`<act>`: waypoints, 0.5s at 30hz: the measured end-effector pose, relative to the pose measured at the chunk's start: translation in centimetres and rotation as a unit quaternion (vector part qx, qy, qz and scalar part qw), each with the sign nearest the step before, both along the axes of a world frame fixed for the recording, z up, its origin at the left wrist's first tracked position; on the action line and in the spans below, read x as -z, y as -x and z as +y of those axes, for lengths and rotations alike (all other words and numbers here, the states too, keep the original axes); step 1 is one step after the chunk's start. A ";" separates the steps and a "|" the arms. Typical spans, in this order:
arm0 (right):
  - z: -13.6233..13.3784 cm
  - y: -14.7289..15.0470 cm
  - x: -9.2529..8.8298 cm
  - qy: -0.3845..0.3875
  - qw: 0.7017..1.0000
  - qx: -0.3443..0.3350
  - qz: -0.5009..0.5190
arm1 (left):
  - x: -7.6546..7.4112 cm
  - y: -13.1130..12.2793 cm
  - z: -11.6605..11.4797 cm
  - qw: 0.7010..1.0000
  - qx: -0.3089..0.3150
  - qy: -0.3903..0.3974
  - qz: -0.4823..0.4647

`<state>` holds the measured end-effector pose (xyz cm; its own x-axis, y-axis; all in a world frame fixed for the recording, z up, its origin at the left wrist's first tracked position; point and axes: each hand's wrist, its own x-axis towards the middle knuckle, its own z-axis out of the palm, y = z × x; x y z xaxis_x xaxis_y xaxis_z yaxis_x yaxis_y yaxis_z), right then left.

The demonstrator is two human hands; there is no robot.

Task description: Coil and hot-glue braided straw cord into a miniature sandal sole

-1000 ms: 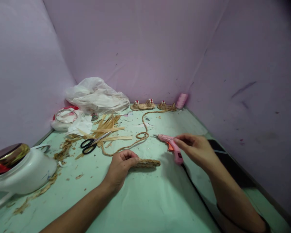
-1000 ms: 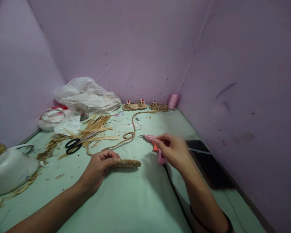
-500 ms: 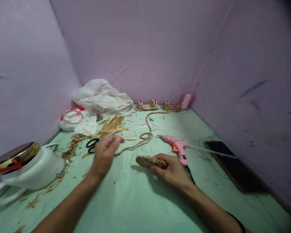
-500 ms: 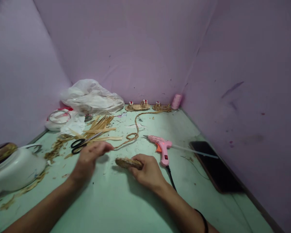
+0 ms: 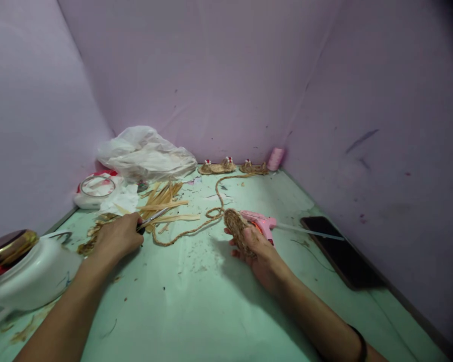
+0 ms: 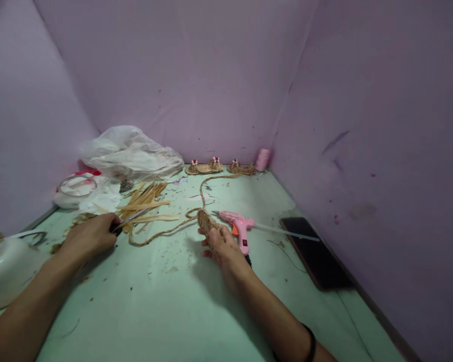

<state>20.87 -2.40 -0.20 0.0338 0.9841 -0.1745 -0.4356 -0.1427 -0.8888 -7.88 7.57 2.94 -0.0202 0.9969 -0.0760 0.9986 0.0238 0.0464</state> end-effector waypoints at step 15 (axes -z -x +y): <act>0.7 0.0 -0.3 -0.015 0.988 0.025 0.154 | -4.0 -0.1 -2.0 0.991 -0.108 -0.053 0.058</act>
